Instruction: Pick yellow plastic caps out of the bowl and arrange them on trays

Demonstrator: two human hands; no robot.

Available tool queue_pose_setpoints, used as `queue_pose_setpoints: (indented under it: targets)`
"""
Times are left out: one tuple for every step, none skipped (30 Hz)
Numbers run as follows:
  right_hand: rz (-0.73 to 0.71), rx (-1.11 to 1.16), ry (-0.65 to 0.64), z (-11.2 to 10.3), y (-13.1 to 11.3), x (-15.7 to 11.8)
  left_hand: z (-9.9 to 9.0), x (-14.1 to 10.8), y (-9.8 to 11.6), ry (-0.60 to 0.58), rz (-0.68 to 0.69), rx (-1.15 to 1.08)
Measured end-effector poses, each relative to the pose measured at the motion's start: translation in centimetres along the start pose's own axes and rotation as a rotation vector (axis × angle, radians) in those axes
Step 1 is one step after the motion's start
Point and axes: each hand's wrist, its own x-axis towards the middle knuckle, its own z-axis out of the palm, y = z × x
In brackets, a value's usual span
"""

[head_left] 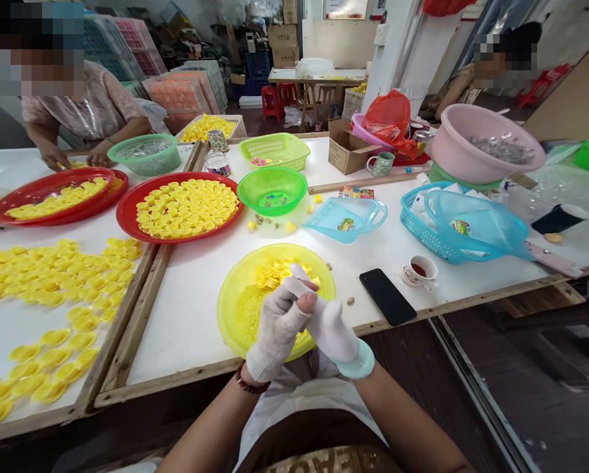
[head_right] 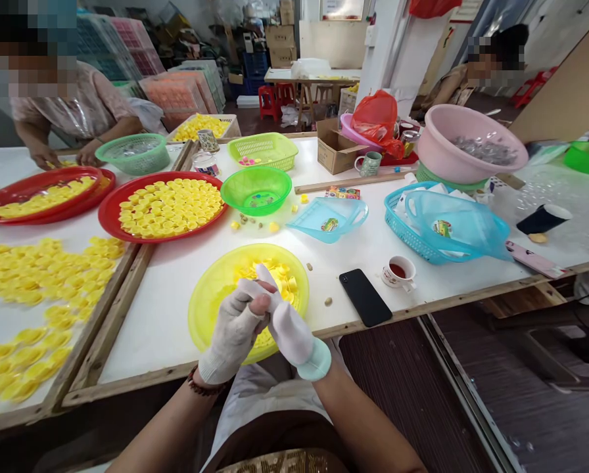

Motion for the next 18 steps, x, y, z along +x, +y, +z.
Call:
queue_pose_setpoints:
  targets:
    - [-0.002,-0.004,-0.005,0.0,0.1,0.0,0.1,-0.1,0.0,0.003,0.000,0.038]
    - [0.006,0.030,-0.010,0.0,0.2,0.2,0.1,-0.2,-0.1,0.005,0.000,0.070]
    - [0.022,0.101,-0.008,0.1,0.3,0.5,0.1,-0.3,-0.2,-0.001,-0.003,0.089]
    - [0.043,0.200,0.011,0.1,0.4,0.9,0.0,-0.3,-0.4,-0.007,-0.004,0.088]
    - [0.061,0.309,0.030,0.1,0.4,1.2,-0.2,-0.4,-0.6,-0.004,0.000,0.070]
    - [0.072,0.415,0.045,0.1,0.4,1.6,-0.6,-0.4,-0.9,0.025,0.012,0.040]
    - [0.073,0.501,0.057,0.0,0.4,2.0,-1.0,-0.4,-1.2,0.091,0.035,0.002]
    - [0.066,0.569,0.062,-0.1,0.2,2.3,-1.5,-0.3,-1.4,0.180,0.067,-0.034]
    - [0.058,0.623,0.057,-0.3,0.1,2.5,-2.0,0.0,-1.6,0.273,0.101,-0.061]
    - [0.057,0.663,0.045,-0.4,-0.1,2.7,-2.5,0.3,-1.8,0.341,0.128,-0.075]
    - [0.061,0.690,0.029,-0.4,-0.3,2.8,-2.8,0.7,-1.8,0.363,0.137,-0.083]
    - [0.069,0.709,0.013,-0.4,-0.5,2.9,-2.9,1.2,-1.8,0.344,0.127,-0.093]
    - [0.078,0.726,-0.001,-0.3,-0.6,3.0,-2.9,1.6,-1.8,0.293,0.100,-0.109]
    - [0.084,0.743,-0.011,-0.1,-0.7,3.0,-2.6,2.0,-1.8,0.234,0.061,-0.129]
    - [0.086,0.759,-0.014,0.0,-0.7,3.1,-2.2,2.2,-1.7,0.190,0.017,-0.152]
    - [0.085,0.771,-0.008,0.2,-0.7,3.1,-1.7,2.3,-1.8,0.163,-0.025,-0.176]
    - [0.081,0.779,0.008,0.3,-0.7,3.1,-1.1,2.3,-1.9,0.150,-0.063,-0.196]
    - [0.072,0.784,0.032,0.4,-0.6,3.1,-0.5,2.1,-2.0,0.145,-0.093,-0.214]
